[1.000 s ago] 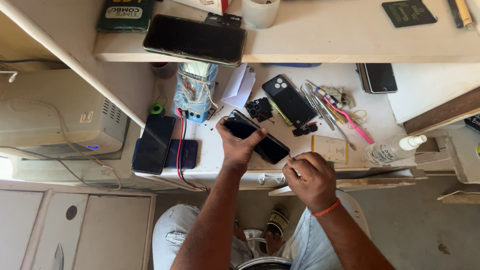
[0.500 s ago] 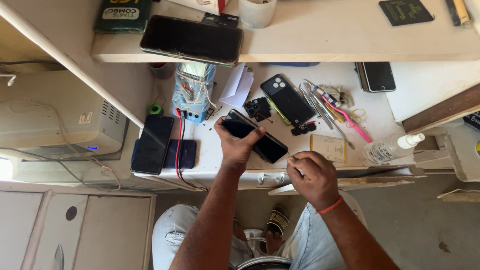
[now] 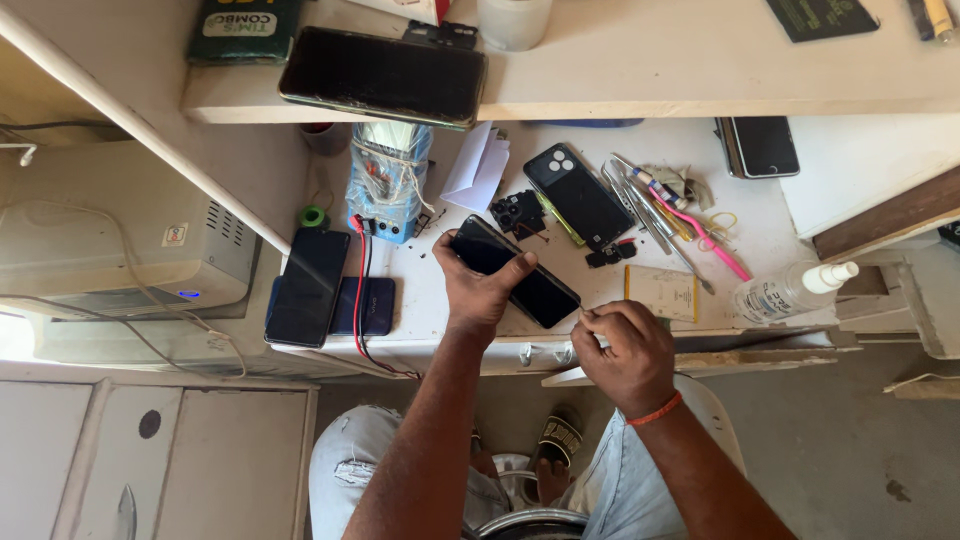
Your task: The person works at a repair bench on a disassembled smartphone. They press and align the screen assembly onto the phone frame, reposition the phone repeatedly, then pick up small internal components and fit them into the phone body by hand.
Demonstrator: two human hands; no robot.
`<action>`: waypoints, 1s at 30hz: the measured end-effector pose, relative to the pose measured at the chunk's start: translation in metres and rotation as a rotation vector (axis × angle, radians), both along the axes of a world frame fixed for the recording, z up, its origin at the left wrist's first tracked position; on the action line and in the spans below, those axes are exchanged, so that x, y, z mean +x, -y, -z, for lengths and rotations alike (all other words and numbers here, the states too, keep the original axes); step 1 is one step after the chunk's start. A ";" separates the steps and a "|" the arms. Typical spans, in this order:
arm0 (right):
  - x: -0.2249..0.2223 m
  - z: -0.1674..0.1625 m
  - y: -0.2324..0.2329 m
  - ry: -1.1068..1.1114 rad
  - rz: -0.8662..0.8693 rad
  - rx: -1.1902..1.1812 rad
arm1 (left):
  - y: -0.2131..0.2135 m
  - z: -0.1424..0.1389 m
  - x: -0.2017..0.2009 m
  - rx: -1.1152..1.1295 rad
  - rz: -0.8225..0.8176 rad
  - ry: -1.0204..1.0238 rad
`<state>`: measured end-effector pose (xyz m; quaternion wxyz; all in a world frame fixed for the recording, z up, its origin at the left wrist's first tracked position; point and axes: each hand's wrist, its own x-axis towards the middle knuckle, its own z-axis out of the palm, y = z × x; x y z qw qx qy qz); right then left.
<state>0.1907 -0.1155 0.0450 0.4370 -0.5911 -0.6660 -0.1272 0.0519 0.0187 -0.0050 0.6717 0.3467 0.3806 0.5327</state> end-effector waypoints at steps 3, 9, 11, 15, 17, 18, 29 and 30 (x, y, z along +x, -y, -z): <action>0.001 -0.002 0.002 0.014 0.009 0.002 | 0.000 -0.001 0.000 0.032 -0.007 -0.012; 0.004 -0.008 -0.002 -0.003 -0.002 -0.016 | 0.001 -0.007 -0.001 -0.015 0.030 0.003; 0.004 -0.009 -0.003 -0.020 -0.034 -0.018 | 0.001 -0.008 -0.002 -0.022 0.032 0.004; 0.002 -0.011 -0.005 -0.049 -0.055 -0.060 | 0.002 -0.008 -0.003 0.008 0.032 0.024; 0.002 -0.012 -0.006 -0.074 -0.057 -0.092 | 0.002 -0.008 -0.002 0.000 0.028 0.009; 0.003 -0.013 -0.006 -0.091 -0.063 -0.106 | 0.001 -0.008 -0.002 -0.005 0.026 0.001; 0.004 -0.021 -0.009 -0.094 -0.069 -0.170 | 0.000 -0.005 -0.001 0.002 0.021 -0.012; 0.003 -0.021 -0.009 -0.090 -0.062 -0.178 | 0.000 -0.005 -0.001 0.000 0.021 -0.018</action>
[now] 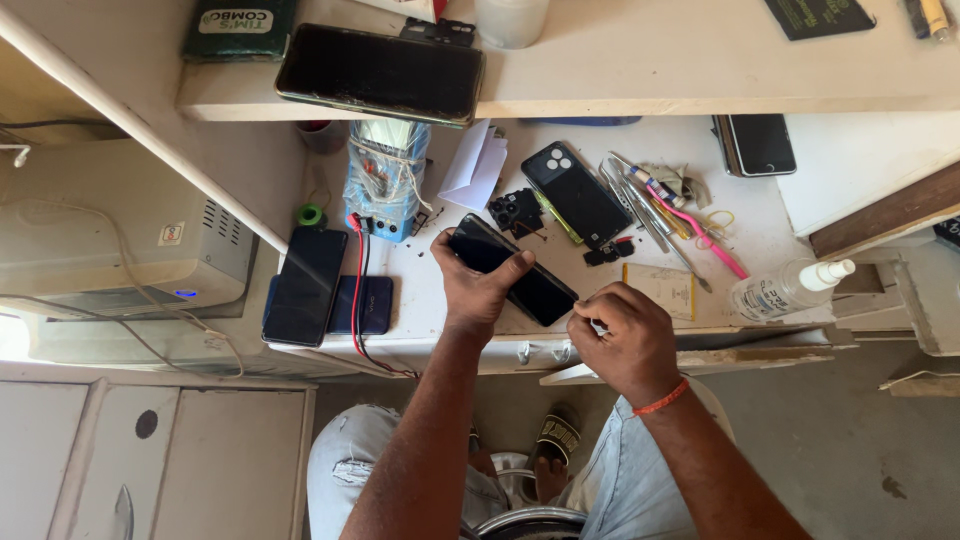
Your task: The person works at a repair bench on a disassembled smartphone. They press and align the screen assembly onto the phone frame, reposition the phone repeatedly, then pick up small internal components and fit them into the phone body by hand.
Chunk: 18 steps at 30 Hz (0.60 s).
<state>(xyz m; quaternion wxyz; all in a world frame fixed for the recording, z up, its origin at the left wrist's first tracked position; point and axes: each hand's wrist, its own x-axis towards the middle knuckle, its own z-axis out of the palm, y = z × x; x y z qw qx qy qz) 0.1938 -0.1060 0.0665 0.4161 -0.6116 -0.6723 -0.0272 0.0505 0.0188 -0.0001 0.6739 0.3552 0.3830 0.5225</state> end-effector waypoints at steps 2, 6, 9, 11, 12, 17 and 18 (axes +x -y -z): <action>-0.001 -0.001 -0.001 0.016 0.012 -0.016 | 0.000 0.000 0.000 -0.008 0.014 0.034; -0.002 -0.002 -0.002 -0.007 0.028 -0.073 | 0.000 -0.002 -0.002 -0.015 0.023 0.016; 0.001 0.000 -0.004 -0.133 0.044 -0.160 | 0.001 -0.003 -0.003 -0.003 0.030 0.006; 0.006 0.003 -0.006 -0.248 0.035 -0.215 | 0.001 -0.004 -0.003 -0.015 0.040 0.019; 0.009 0.005 -0.007 -0.312 0.018 -0.237 | 0.001 -0.005 -0.003 -0.020 0.045 0.025; 0.023 0.014 -0.013 -0.519 0.017 -0.456 | 0.002 -0.005 -0.004 0.004 0.049 0.051; 0.025 0.016 -0.013 -0.509 0.025 -0.476 | 0.002 -0.005 -0.004 0.009 0.049 0.055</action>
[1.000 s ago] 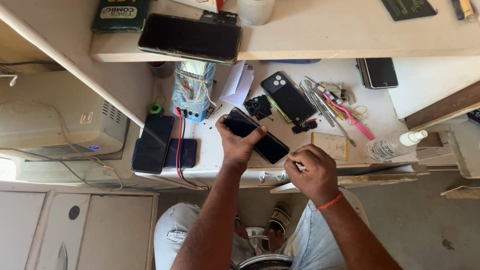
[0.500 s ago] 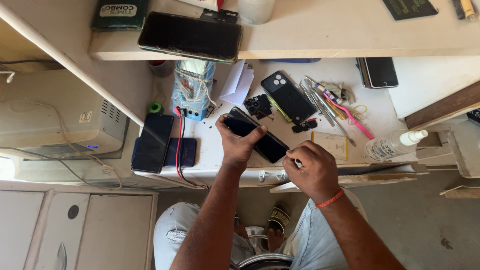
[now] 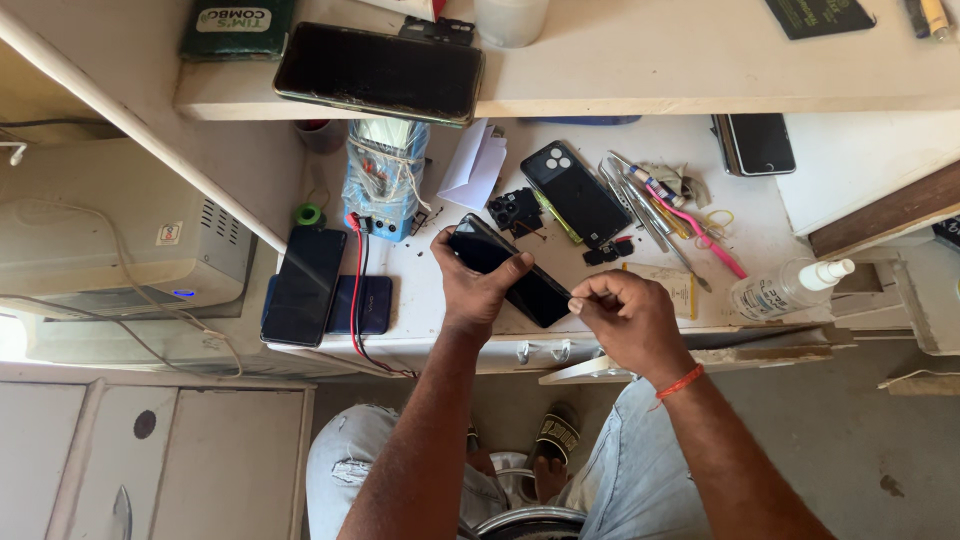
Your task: The person works at a repair bench on a disassembled smartphone. They press and align the screen assembly onto the phone frame, reposition the phone repeatedly, then pick up small internal components and fit them into the phone body by hand.
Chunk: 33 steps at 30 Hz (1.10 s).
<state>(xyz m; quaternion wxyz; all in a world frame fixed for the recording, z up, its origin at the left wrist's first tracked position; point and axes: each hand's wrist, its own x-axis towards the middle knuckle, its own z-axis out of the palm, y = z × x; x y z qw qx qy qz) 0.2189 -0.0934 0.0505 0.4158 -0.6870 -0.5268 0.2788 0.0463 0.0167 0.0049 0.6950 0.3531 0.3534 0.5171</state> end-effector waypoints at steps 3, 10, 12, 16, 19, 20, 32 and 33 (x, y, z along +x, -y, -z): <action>0.003 0.005 0.000 -0.005 -0.003 -0.024 | 0.000 0.001 0.000 0.028 -0.001 -0.003; -0.002 0.010 0.002 0.020 -0.009 0.057 | -0.001 0.005 -0.001 0.050 0.000 0.013; -0.006 0.009 0.004 0.066 -0.014 0.123 | -0.002 0.005 -0.003 0.047 0.015 0.034; -0.013 0.009 0.004 0.122 0.021 0.152 | -0.001 0.005 -0.004 0.065 0.027 0.061; -0.015 0.009 0.003 0.145 0.039 0.154 | -0.001 0.005 -0.005 0.070 0.035 0.080; -0.015 0.009 0.003 0.131 0.040 0.161 | -0.002 0.006 -0.005 0.061 0.039 0.080; -0.027 0.002 0.007 0.150 0.129 0.186 | -0.002 0.007 -0.003 0.056 0.026 0.086; -0.029 0.001 0.008 0.171 0.127 0.219 | -0.002 0.008 -0.003 0.058 0.022 0.085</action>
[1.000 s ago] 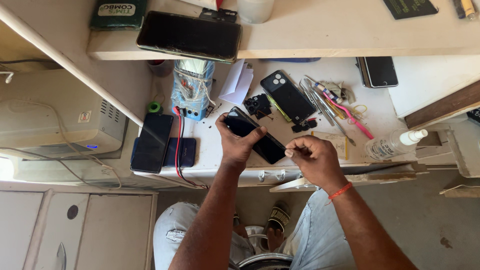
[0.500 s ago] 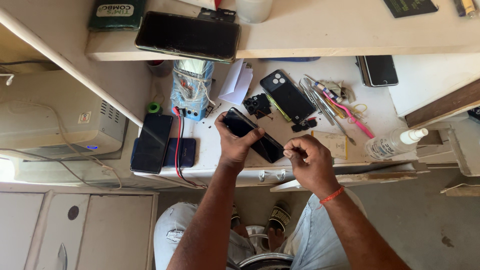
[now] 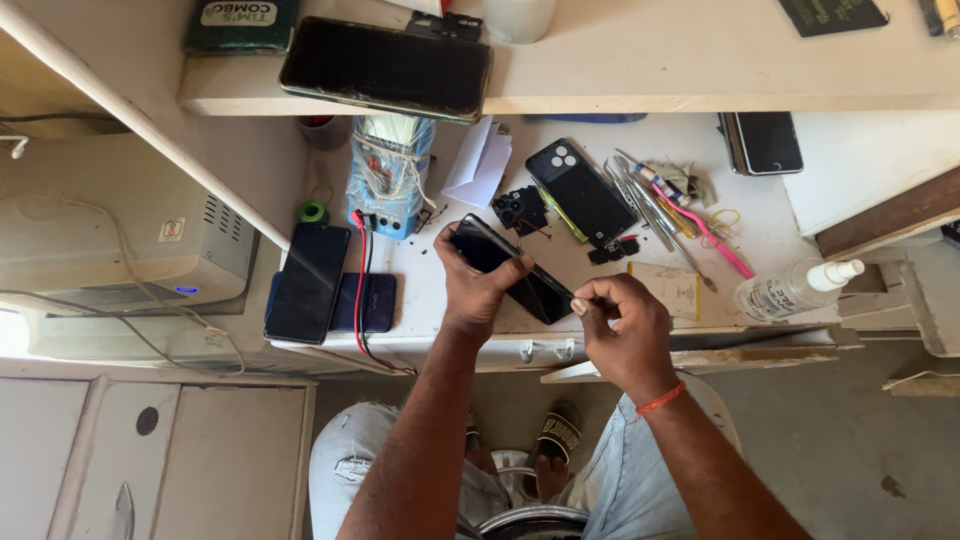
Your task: The person works at a repair bench on a disassembled smartphone. They press and align the screen assembly onto the phone frame, reposition the phone repeatedly, then pick up small internal components and fit them into the phone body by hand.
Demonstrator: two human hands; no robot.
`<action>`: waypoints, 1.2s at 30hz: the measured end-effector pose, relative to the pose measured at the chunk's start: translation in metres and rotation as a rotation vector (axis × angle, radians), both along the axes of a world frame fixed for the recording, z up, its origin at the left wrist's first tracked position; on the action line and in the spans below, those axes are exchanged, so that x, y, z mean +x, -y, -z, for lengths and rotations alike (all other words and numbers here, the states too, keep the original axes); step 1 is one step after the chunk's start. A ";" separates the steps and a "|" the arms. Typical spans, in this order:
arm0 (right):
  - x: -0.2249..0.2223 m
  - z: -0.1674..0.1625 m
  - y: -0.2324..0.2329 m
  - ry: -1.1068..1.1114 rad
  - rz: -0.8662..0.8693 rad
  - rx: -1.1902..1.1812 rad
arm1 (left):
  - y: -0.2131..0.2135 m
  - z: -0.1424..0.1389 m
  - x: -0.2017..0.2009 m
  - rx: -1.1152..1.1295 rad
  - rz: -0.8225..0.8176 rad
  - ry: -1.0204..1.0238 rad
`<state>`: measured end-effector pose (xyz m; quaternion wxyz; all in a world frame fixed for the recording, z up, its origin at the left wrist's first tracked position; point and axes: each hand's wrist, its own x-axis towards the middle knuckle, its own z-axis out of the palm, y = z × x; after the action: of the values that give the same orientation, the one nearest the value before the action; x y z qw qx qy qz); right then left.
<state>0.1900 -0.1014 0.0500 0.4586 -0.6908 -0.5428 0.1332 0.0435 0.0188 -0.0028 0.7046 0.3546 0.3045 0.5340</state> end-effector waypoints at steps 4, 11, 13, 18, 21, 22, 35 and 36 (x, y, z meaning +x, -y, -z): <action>-0.004 -0.005 0.002 0.043 -0.006 0.055 | 0.000 0.003 0.001 0.011 -0.006 -0.003; 0.001 -0.003 -0.002 -0.040 -0.033 0.083 | 0.001 0.002 0.002 0.021 -0.014 -0.032; 0.005 -0.002 -0.002 -0.127 -0.046 0.069 | 0.001 0.001 0.002 0.018 -0.009 -0.024; 0.008 -0.001 -0.001 -0.178 -0.104 0.123 | 0.002 -0.005 0.002 0.010 -0.004 -0.016; 0.007 -0.001 -0.003 -0.135 -0.081 0.127 | 0.003 -0.008 0.002 -0.006 -0.011 -0.036; 0.005 -0.001 -0.004 -0.113 -0.059 0.121 | 0.003 -0.008 0.002 -0.006 -0.017 -0.044; 0.010 0.009 -0.014 -0.108 0.037 0.003 | -0.006 0.031 0.010 -0.032 -0.078 -0.025; 0.011 0.010 -0.017 -0.103 0.036 0.006 | -0.006 0.034 0.009 -0.037 -0.078 -0.062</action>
<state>0.2015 -0.0841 0.0401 0.4903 -0.6913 -0.5065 0.1585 0.0529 0.0250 -0.0372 0.6799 0.3456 0.3495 0.5441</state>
